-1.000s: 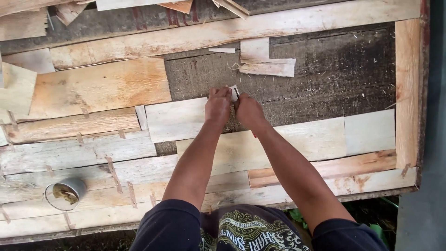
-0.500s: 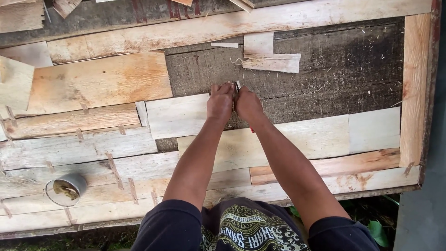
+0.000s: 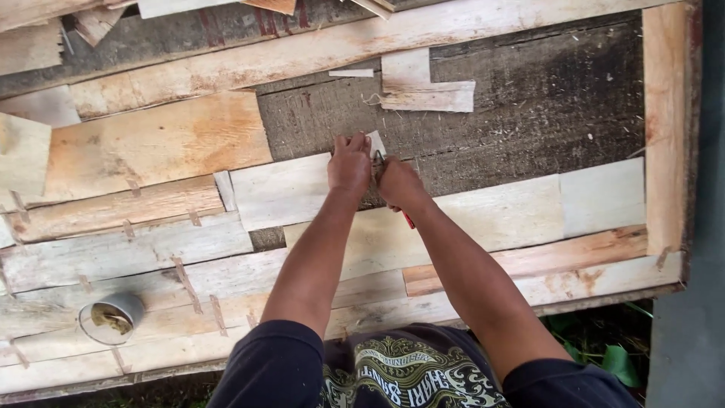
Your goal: The person uses a utility knife to cut small wooden pieces and applies adhesive from a container to join them on a wooden workbench. They repeatedly measure, cut, and glue pieces to assemble a larger wooden structure.
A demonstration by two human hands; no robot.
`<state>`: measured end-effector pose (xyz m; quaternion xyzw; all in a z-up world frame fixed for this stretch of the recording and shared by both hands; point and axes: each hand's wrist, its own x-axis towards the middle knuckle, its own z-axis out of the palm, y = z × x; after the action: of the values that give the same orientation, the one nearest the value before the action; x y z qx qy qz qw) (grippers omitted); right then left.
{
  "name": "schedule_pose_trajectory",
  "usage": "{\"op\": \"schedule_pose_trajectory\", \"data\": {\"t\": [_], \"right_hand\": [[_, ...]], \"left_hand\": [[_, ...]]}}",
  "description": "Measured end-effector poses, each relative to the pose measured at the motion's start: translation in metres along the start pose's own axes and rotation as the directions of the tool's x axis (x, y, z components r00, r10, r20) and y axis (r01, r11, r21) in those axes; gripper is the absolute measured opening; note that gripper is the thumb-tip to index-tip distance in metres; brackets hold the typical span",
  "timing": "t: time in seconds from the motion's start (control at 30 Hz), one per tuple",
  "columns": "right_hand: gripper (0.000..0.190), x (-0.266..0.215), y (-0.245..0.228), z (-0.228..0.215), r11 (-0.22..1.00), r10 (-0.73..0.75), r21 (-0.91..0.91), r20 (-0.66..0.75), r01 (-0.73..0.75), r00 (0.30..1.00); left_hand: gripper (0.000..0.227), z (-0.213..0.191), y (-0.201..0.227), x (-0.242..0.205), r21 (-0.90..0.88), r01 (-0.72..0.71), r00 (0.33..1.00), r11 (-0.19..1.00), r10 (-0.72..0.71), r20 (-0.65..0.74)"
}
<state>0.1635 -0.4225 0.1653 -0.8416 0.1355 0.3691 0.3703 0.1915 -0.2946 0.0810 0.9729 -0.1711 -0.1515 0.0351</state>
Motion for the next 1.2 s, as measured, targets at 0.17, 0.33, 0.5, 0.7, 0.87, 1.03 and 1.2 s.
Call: {"op": "schedule_pose_trajectory", "data": {"t": [0.17,0.33,0.5,0.7,0.87,1.03,1.2], "right_hand": [[0.037,0.003,0.039,0.024,1.000,-0.008,-0.006,0.010,0.008,1.000],[0.040,-0.006,0.037,0.019,0.987,-0.083,-0.131,0.041,0.087,0.996],[0.033,-0.020,0.007,0.008,0.988,0.037,-0.151,0.012,-0.035,0.999],[0.042,0.022,0.019,0.008,0.988,-0.032,-0.157,-0.154,0.007,0.988],[0.037,0.032,0.000,0.003,0.991,-0.058,-0.125,-0.147,0.040,0.987],[0.038,0.052,0.015,0.016,0.986,-0.057,-0.164,-0.152,0.031,0.987],[0.034,0.049,0.015,0.019,0.979,-0.083,-0.199,-0.173,0.048,0.981]], "left_hand": [[0.052,0.054,-0.010,0.016,0.004,-0.002,1.000,1.000,0.002,0.029],[0.052,0.023,-0.007,0.007,-0.038,-0.008,0.999,0.999,0.010,0.035],[0.052,-0.001,-0.007,-0.007,-0.023,-0.051,0.997,0.998,0.049,-0.066],[0.053,0.027,-0.012,0.000,-0.142,-0.048,0.985,0.989,0.023,-0.172],[0.049,0.041,-0.014,0.006,-0.163,-0.054,0.972,0.985,0.015,-0.236],[0.041,0.058,-0.018,0.011,-0.172,-0.057,0.955,0.983,0.003,-0.297],[0.038,0.077,-0.021,0.015,-0.164,-0.060,0.955,0.985,0.009,-0.296]]}}
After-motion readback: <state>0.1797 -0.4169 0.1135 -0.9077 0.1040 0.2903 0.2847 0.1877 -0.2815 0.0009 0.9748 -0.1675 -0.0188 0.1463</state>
